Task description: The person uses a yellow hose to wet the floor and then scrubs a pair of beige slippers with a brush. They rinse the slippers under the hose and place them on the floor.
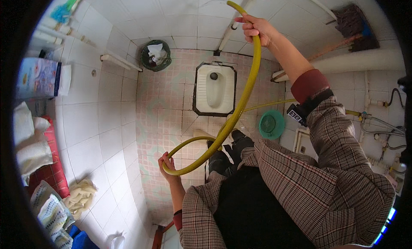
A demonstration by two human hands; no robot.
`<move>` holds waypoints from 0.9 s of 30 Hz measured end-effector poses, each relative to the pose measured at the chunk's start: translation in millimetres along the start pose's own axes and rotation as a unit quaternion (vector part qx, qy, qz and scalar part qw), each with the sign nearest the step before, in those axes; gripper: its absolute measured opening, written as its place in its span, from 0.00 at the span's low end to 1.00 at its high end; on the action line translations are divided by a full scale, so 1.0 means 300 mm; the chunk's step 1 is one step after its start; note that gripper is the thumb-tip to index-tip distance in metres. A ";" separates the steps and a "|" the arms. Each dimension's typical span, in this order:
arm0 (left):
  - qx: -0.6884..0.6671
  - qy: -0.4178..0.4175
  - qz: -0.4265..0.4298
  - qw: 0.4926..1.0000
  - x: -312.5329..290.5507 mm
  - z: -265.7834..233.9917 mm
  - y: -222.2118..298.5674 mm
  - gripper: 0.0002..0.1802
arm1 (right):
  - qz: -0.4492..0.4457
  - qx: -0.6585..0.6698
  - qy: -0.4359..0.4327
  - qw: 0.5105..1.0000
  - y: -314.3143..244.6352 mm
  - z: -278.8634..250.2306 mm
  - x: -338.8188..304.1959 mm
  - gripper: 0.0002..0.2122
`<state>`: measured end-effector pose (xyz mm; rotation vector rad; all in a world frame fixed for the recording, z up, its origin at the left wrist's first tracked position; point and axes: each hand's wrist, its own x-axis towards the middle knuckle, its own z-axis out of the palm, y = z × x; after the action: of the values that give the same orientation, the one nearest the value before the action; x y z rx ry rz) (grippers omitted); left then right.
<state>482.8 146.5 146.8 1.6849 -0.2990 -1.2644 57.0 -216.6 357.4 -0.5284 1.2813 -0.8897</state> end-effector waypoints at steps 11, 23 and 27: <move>-0.031 -0.013 -0.011 0.999 0.071 -0.139 -0.095 0.12 | 0.001 0.037 0.123 0.992 0.150 0.056 0.002 0.12; -0.056 -0.013 -0.017 0.998 0.103 -0.212 -0.125 0.12 | 0.007 0.049 0.158 0.986 0.219 0.091 0.026 0.09; -0.056 -0.028 0.002 0.998 0.113 -0.237 -0.155 0.12 | -0.003 0.003 0.096 0.995 0.214 0.159 0.026 0.10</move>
<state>541.3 185.5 88.5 1.5558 -0.2600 -1.3029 120.5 -192.3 314.5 -0.4509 1.4521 -0.9671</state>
